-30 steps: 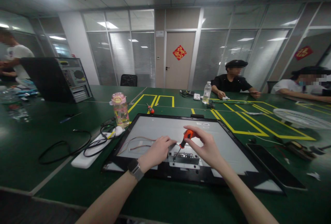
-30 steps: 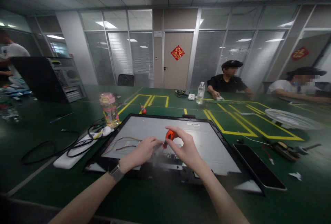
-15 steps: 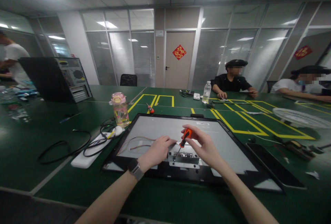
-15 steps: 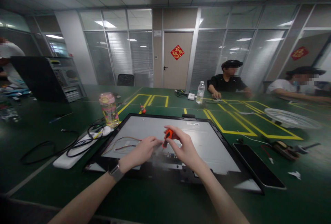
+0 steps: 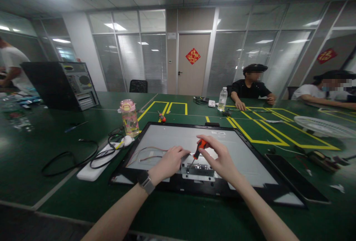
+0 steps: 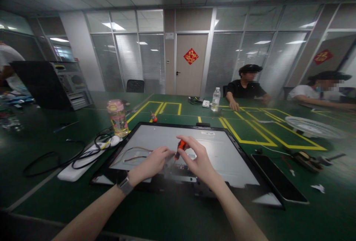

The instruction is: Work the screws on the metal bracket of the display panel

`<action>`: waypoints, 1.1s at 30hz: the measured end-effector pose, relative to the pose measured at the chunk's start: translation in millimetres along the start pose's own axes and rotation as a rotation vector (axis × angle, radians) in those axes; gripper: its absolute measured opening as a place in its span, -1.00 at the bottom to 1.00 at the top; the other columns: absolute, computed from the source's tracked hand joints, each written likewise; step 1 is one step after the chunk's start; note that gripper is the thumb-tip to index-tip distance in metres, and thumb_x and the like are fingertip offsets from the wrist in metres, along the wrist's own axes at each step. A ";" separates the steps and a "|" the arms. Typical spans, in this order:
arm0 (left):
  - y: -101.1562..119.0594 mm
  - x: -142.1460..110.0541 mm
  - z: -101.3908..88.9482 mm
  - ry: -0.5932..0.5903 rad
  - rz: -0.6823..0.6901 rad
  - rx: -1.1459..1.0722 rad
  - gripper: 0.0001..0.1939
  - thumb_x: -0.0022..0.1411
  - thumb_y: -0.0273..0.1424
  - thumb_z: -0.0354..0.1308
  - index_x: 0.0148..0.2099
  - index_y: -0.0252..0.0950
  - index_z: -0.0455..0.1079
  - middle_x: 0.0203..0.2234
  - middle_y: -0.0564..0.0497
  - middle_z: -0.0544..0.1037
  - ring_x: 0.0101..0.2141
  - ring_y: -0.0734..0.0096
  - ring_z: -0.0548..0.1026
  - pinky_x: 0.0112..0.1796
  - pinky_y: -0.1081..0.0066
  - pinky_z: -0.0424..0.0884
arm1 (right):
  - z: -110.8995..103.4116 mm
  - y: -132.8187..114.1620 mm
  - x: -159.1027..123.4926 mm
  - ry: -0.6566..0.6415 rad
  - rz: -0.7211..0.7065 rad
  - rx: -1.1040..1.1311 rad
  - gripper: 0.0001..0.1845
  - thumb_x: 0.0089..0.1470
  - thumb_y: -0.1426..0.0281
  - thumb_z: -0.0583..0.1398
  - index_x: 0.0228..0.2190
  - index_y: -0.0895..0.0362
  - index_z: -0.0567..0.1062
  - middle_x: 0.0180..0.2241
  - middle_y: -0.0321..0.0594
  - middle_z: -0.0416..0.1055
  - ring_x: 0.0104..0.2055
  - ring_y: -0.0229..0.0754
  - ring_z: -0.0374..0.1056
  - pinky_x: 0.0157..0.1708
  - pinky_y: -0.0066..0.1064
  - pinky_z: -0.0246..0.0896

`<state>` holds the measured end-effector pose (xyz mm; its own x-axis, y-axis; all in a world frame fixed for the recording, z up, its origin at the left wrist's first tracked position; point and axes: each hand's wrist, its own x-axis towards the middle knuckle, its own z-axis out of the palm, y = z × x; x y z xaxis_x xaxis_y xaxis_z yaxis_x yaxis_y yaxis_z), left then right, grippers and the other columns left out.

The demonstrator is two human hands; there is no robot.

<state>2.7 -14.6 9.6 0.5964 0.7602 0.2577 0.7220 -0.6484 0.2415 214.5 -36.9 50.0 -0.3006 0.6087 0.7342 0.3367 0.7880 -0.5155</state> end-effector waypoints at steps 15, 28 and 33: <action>-0.2 0.7 0.8 -0.011 -0.006 0.001 -0.53 0.26 -0.67 -0.08 0.12 -0.18 0.30 -0.12 -0.03 0.41 -0.10 0.29 0.38 -0.04 0.35 0.30 | -1.0 -2.8 -0.2 0.029 -0.008 0.022 -0.70 0.22 0.38 0.11 -0.01 0.04 0.44 -0.21 -0.13 0.49 -0.18 -0.08 0.45 -0.16 -0.23 0.37; 0.8 0.4 0.5 -0.003 -0.005 -0.010 -0.52 0.24 -0.68 -0.10 0.12 -0.20 0.30 -0.11 -0.03 0.41 -0.08 0.29 0.37 -0.03 0.35 0.30 | 0.8 -6.1 0.1 0.056 -0.026 -0.010 -0.65 0.25 0.39 0.07 0.05 0.03 0.41 -0.18 -0.11 0.51 -0.13 -0.07 0.44 -0.11 -0.18 0.33; 0.6 -0.2 0.2 -0.009 -0.004 -0.002 -0.52 0.25 -0.68 -0.09 0.14 -0.18 0.27 -0.12 -0.03 0.41 -0.08 0.29 0.37 -0.04 0.36 0.30 | 1.5 -5.2 0.4 0.094 -0.022 -0.002 -0.70 0.21 0.39 0.14 -0.03 0.03 0.47 -0.25 -0.15 0.52 -0.21 -0.09 0.45 -0.17 -0.22 0.34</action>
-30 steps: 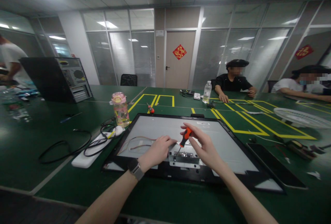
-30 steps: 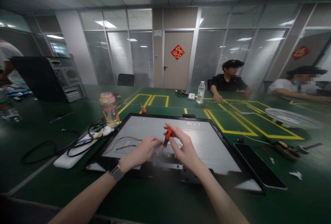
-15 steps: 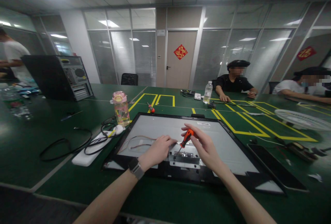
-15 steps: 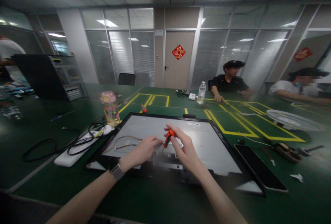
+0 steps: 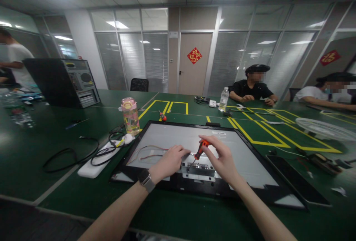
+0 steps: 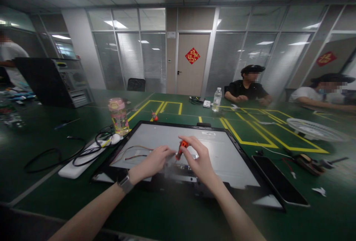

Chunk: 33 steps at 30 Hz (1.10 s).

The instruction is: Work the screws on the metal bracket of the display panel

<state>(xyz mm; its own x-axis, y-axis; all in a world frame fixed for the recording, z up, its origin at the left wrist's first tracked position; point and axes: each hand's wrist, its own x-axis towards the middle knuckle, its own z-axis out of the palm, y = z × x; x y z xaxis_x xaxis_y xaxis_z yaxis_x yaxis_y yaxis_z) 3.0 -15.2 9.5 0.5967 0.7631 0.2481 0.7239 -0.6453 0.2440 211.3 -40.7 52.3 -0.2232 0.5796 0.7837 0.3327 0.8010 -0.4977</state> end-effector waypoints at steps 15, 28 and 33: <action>-0.3 -0.1 0.4 0.000 0.000 0.011 -0.52 0.25 -0.68 -0.08 0.14 -0.18 0.28 -0.13 -0.03 0.41 -0.10 0.28 0.38 -0.06 0.35 0.31 | -1.6 0.5 -0.4 -0.041 0.034 -0.017 -0.73 0.20 0.36 0.13 -0.05 0.06 0.45 -0.27 -0.15 0.51 -0.20 -0.08 0.45 -0.15 -0.21 0.35; 0.4 -0.1 -0.7 -0.004 -0.001 0.011 -0.52 0.25 -0.68 -0.08 0.13 -0.17 0.27 -0.13 -0.02 0.41 -0.10 0.30 0.38 -0.05 0.37 0.31 | -1.6 0.7 0.4 -0.033 0.011 -0.041 -0.72 0.22 0.38 0.11 -0.04 0.04 0.44 -0.28 -0.17 0.48 -0.22 -0.09 0.42 -0.17 -0.22 0.32; 0.9 -0.2 -1.0 -0.003 -0.003 0.011 -0.52 0.25 -0.68 -0.08 0.13 -0.18 0.28 -0.11 -0.04 0.41 -0.08 0.29 0.37 -0.04 0.36 0.31 | 0.3 1.5 -1.2 -0.045 0.027 -0.034 -0.67 0.25 0.38 0.05 0.03 0.05 0.38 -0.23 -0.15 0.48 -0.19 -0.09 0.43 -0.14 -0.24 0.32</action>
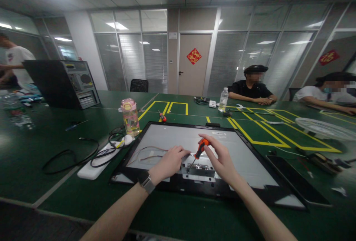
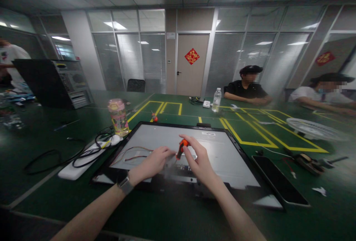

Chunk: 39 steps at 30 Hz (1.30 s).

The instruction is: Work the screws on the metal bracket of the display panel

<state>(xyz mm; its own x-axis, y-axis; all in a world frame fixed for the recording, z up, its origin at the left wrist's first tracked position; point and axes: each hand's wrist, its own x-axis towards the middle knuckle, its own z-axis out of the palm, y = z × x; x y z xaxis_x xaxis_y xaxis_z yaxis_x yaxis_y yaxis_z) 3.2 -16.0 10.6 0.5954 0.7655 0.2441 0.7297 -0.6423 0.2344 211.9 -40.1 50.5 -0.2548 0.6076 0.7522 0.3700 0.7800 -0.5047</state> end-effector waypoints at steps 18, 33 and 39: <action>-0.4 -0.1 0.7 -0.007 -0.004 0.003 -0.50 0.25 -0.68 -0.10 0.15 -0.19 0.26 -0.11 -0.05 0.41 -0.08 0.28 0.38 -0.03 0.33 0.30 | -0.6 0.4 1.9 0.059 0.000 0.024 -0.75 0.16 0.38 0.20 -0.10 0.03 0.50 -0.31 -0.17 0.51 -0.28 -0.10 0.46 -0.25 -0.25 0.38; -14.0 0.2 14.0 0.099 -0.051 -0.039 -0.52 0.26 -0.61 -0.08 0.20 -0.25 0.23 0.08 -0.12 0.35 0.07 0.21 0.33 0.11 0.21 0.25 | -1.2 2.0 -0.5 0.003 -0.002 0.095 -0.63 0.25 0.40 0.06 0.07 0.06 0.39 -0.14 -0.08 0.53 -0.18 -0.09 0.51 -0.16 -0.20 0.42; -29.6 -0.5 7.1 -0.014 -0.087 -0.252 -0.63 0.33 -0.45 -0.04 0.15 -0.24 0.34 0.17 -0.09 0.33 0.16 0.23 0.28 0.20 0.23 0.13 | 0.0 3.2 -1.3 0.007 0.007 0.067 -0.64 0.25 0.42 0.06 0.06 0.04 0.39 -0.15 -0.11 0.52 -0.17 -0.09 0.49 -0.14 -0.20 0.40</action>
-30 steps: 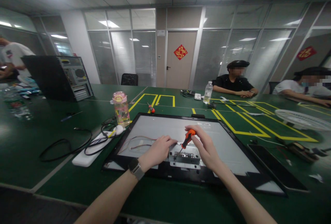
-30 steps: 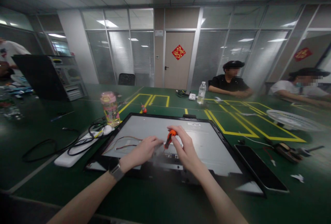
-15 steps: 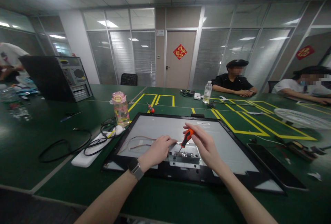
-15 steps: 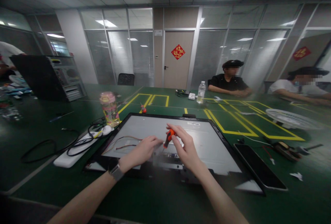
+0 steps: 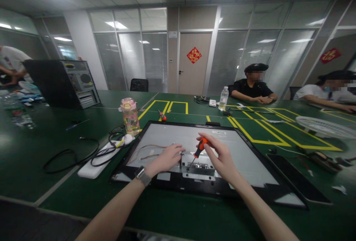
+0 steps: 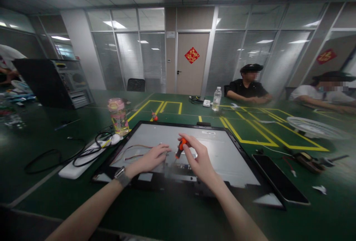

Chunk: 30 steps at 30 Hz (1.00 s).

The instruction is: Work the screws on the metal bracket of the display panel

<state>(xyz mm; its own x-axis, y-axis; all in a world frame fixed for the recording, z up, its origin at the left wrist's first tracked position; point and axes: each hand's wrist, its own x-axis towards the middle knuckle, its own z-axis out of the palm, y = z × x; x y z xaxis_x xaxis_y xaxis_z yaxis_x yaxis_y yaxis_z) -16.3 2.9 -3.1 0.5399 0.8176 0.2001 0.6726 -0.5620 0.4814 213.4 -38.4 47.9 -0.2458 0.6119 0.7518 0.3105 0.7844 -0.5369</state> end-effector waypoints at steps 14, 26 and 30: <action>3.7 -2.0 -13.6 -0.136 0.001 -0.047 -0.13 -0.05 -0.06 0.38 0.27 -0.21 0.20 0.26 -0.14 0.21 0.28 -0.06 0.07 0.28 0.01 -0.19 | 2.2 -2.6 -0.1 -0.016 0.030 0.044 -0.64 0.21 0.40 0.10 0.04 0.02 0.42 -0.21 -0.15 0.53 -0.20 -0.10 0.49 -0.16 -0.26 0.40; -7.8 1.7 -17.0 -0.144 0.016 -0.195 -0.23 -0.10 -0.10 0.43 0.16 -0.17 0.33 0.20 -0.09 0.31 0.24 0.05 0.15 0.27 0.12 -0.09 | -0.3 -6.4 2.1 -0.028 0.083 0.152 -0.69 0.22 0.36 0.12 -0.02 0.00 0.49 -0.16 -0.13 0.53 -0.13 -0.08 0.47 -0.11 -0.20 0.36; -7.7 1.6 -16.5 -0.159 -0.005 -0.189 -0.22 -0.09 -0.10 0.42 0.17 -0.18 0.32 0.21 -0.09 0.29 0.26 0.04 0.11 0.27 0.12 -0.09 | 7.0 -5.0 2.4 0.070 0.138 0.248 -0.80 0.11 0.34 0.24 -0.19 0.02 0.57 -0.32 -0.21 0.46 -0.29 -0.13 0.45 -0.25 -0.27 0.38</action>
<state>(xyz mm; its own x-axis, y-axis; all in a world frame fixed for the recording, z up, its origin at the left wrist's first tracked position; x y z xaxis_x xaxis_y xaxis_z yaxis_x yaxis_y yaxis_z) -28.9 10.7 7.6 0.6194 0.7822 0.0675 0.5772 -0.5119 0.6362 204.9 -40.2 49.7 -0.1501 0.7127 0.6852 0.1001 0.7004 -0.7067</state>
